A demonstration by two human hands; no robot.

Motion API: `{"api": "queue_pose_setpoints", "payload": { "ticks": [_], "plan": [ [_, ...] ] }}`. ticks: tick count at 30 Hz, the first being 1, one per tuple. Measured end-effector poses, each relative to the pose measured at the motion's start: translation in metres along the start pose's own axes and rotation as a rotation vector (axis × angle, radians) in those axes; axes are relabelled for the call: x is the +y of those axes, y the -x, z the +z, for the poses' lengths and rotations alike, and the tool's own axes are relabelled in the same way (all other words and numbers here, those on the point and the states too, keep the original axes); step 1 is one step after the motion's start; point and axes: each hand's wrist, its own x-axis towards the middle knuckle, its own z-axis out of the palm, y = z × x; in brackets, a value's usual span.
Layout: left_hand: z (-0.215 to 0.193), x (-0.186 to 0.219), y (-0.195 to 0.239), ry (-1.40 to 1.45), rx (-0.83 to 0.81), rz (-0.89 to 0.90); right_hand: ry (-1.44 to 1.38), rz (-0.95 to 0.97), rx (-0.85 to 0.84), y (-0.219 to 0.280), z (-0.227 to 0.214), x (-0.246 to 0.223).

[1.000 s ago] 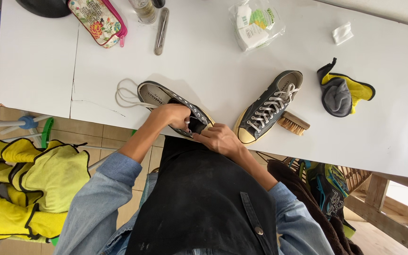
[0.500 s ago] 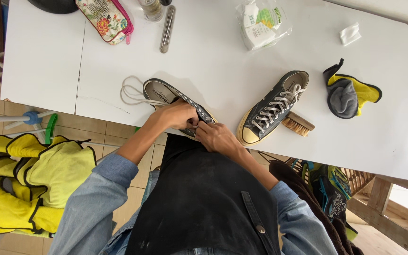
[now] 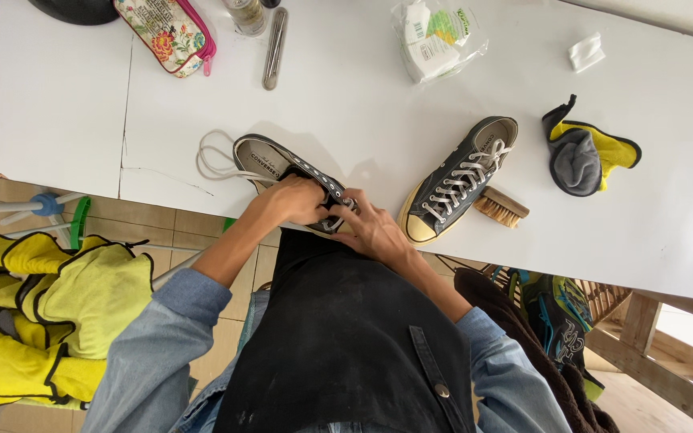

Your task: The person threads white shoelaces through the eyelets of a black canvas sneaker placed on a white table. They pull the laces through each eyelet, tighten them, and tie a knot at the top. The other sneaker remains laced on the table throughout.

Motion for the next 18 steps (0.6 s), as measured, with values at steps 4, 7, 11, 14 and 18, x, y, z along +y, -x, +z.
{"api": "queue_pose_setpoints", "payload": {
  "ticks": [4, 7, 11, 14, 18],
  "plan": [
    [0.005, 0.001, 0.007, -0.025, 0.071, -0.103, -0.037, 0.123, -0.002, -0.005, -0.004, -0.001],
    [0.003, -0.009, 0.014, -0.064, 0.146, -0.229, -0.120, 0.180, -0.016, -0.008, -0.008, -0.004],
    [0.008, -0.012, 0.017, -0.100, 0.378, -0.288, -0.189, 0.227, -0.012, -0.009, -0.008, -0.001],
    [0.005, -0.003, 0.027, -0.068, 0.470, -0.320, -0.261, 0.284, -0.002, -0.008, -0.008, 0.002],
    [0.016, -0.005, 0.028, 0.010, 0.564, -0.461, -0.331, 0.350, 0.005, -0.008, -0.005, 0.007]
  ]
}}
